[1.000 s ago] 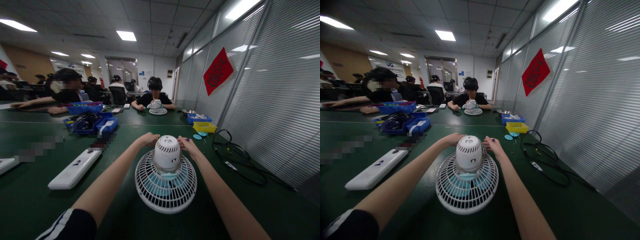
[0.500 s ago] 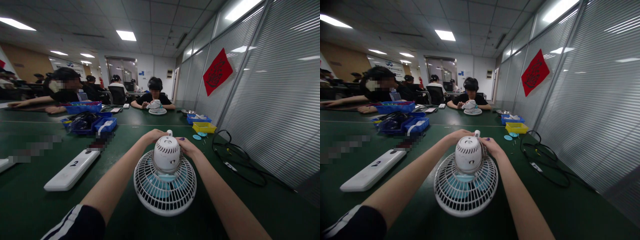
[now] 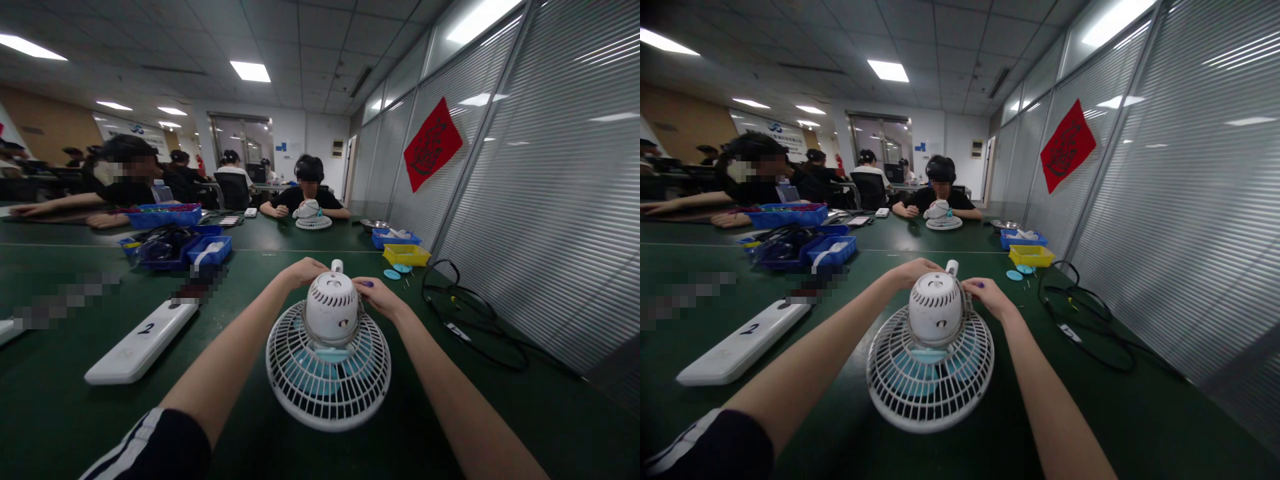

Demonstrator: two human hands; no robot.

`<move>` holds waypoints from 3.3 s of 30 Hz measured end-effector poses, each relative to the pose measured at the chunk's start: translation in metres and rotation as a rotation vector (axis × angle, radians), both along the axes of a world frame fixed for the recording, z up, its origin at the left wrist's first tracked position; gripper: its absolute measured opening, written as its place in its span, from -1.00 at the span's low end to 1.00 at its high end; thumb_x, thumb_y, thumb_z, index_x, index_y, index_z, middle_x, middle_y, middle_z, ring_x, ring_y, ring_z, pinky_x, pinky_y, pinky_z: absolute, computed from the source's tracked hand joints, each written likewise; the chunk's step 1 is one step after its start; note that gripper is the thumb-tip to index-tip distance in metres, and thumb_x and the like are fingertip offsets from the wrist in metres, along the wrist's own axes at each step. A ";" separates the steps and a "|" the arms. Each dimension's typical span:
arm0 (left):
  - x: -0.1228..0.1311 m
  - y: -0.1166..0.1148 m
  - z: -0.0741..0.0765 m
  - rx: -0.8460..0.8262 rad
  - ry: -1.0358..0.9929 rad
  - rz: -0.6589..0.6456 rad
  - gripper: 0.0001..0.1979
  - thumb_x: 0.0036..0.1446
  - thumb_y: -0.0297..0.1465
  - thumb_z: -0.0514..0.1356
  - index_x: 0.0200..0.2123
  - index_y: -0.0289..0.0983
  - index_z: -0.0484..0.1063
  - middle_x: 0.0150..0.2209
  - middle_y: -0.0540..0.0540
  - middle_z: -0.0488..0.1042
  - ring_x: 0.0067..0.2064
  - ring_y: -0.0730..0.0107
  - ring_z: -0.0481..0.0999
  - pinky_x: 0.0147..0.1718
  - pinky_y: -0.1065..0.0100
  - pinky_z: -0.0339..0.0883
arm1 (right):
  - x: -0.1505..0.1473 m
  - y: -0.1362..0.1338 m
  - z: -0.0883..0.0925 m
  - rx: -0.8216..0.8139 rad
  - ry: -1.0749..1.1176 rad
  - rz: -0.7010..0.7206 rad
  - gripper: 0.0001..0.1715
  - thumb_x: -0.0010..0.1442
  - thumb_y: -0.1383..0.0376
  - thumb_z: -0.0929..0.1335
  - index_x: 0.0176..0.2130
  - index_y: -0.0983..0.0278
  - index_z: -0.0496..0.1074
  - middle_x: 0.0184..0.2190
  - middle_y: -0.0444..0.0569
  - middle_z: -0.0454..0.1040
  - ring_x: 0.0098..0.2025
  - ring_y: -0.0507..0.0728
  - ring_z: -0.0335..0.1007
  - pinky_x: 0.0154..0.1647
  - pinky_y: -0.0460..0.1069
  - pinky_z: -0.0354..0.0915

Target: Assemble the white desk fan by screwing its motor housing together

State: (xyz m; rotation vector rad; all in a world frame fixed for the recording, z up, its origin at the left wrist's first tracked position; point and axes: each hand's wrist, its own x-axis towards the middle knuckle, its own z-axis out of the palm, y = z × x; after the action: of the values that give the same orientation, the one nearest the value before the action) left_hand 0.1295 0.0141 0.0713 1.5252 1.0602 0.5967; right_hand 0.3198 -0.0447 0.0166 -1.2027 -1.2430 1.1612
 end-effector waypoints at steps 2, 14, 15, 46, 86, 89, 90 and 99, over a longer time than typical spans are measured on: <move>-0.003 0.001 -0.001 0.000 -0.006 0.015 -0.73 -0.47 -0.38 0.46 -0.58 -0.36 0.56 -0.60 -0.02 0.51 -0.51 0.47 0.41 -0.47 0.44 0.29 | 0.009 -0.004 0.002 -0.027 -0.132 -0.027 -0.67 -0.19 0.12 0.51 -0.47 0.33 0.54 -0.53 -0.12 0.50 -0.45 -0.01 0.34 -0.36 -0.09 0.23; -0.016 0.012 -0.022 -0.105 0.000 0.151 -0.70 -0.12 -0.28 0.38 -0.40 -0.41 0.52 -0.44 -0.08 0.53 -0.42 0.43 0.47 -0.38 0.38 0.36 | 0.008 0.016 0.009 -0.020 -0.083 -0.350 -0.71 0.05 0.16 0.40 -0.20 0.21 0.46 -0.18 0.00 0.53 -0.15 0.09 0.45 -0.27 -0.04 0.38; -0.017 0.013 -0.024 -0.118 0.007 0.169 -0.70 -0.01 -0.27 0.32 -0.30 -0.41 0.50 -0.34 -0.10 0.53 -0.35 0.40 0.49 -0.33 0.34 0.39 | 0.002 0.018 0.008 -0.006 -0.028 -0.350 -0.68 0.06 0.17 0.39 -0.14 0.19 0.43 -0.11 0.01 0.51 -0.11 0.09 0.44 -0.24 -0.03 0.39; -0.011 -0.033 -0.014 0.198 -0.416 0.632 -0.77 -0.07 -0.38 0.04 -0.39 -0.32 0.45 -0.39 -0.10 0.53 -0.35 0.39 0.49 -0.38 0.43 0.29 | -0.019 -0.004 0.028 0.117 0.044 -0.204 -0.68 0.29 0.12 0.16 -0.12 0.24 0.32 -0.28 0.01 0.58 -0.40 0.02 0.45 -0.42 -0.12 0.27; 0.024 -0.141 -0.040 0.498 -0.283 0.649 -0.53 0.17 -0.29 -0.08 0.12 -0.28 0.21 0.15 -0.23 0.29 0.24 0.21 0.20 0.23 0.18 0.01 | -0.055 -0.050 0.108 0.452 -0.639 -0.269 -0.74 0.23 0.27 0.27 -0.47 0.30 0.34 -0.62 -0.10 0.45 -0.63 -0.01 0.36 -0.53 -0.11 0.25; 0.020 -0.143 -0.042 0.483 -0.299 0.614 -0.50 0.16 -0.28 -0.08 0.16 -0.27 0.18 0.19 -0.22 0.25 0.27 0.21 0.15 0.26 0.17 -0.03 | -0.058 -0.052 0.109 0.493 -0.725 -0.264 -0.73 0.23 0.26 0.27 -0.48 0.28 0.34 -0.62 -0.12 0.45 -0.63 -0.01 0.34 -0.48 -0.09 0.24; 0.020 -0.144 -0.042 0.480 -0.302 0.605 -0.49 0.16 -0.29 -0.08 0.17 -0.27 0.17 0.20 -0.22 0.23 0.28 0.21 0.14 0.27 0.17 -0.06 | -0.059 -0.053 0.109 0.501 -0.739 -0.261 -0.73 0.23 0.25 0.27 -0.48 0.28 0.34 -0.62 -0.12 0.45 -0.63 -0.01 0.33 -0.47 -0.09 0.23; 0.019 -0.153 -0.044 0.480 -0.296 0.572 -0.43 0.14 -0.31 -0.05 0.22 -0.31 0.07 0.27 -0.25 0.12 0.31 0.18 0.04 0.29 0.12 -0.14 | -0.059 -0.051 0.106 0.542 -0.738 -0.237 -0.74 0.22 0.24 0.28 -0.48 0.26 0.36 -0.61 -0.12 0.46 -0.59 0.01 0.34 -0.43 -0.08 0.21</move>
State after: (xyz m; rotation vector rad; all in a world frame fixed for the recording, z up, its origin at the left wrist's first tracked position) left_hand 0.1487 -0.1385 0.0275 1.4567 1.1714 1.5153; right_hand 0.2609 -0.0959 0.1225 -1.3377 -1.7464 0.1465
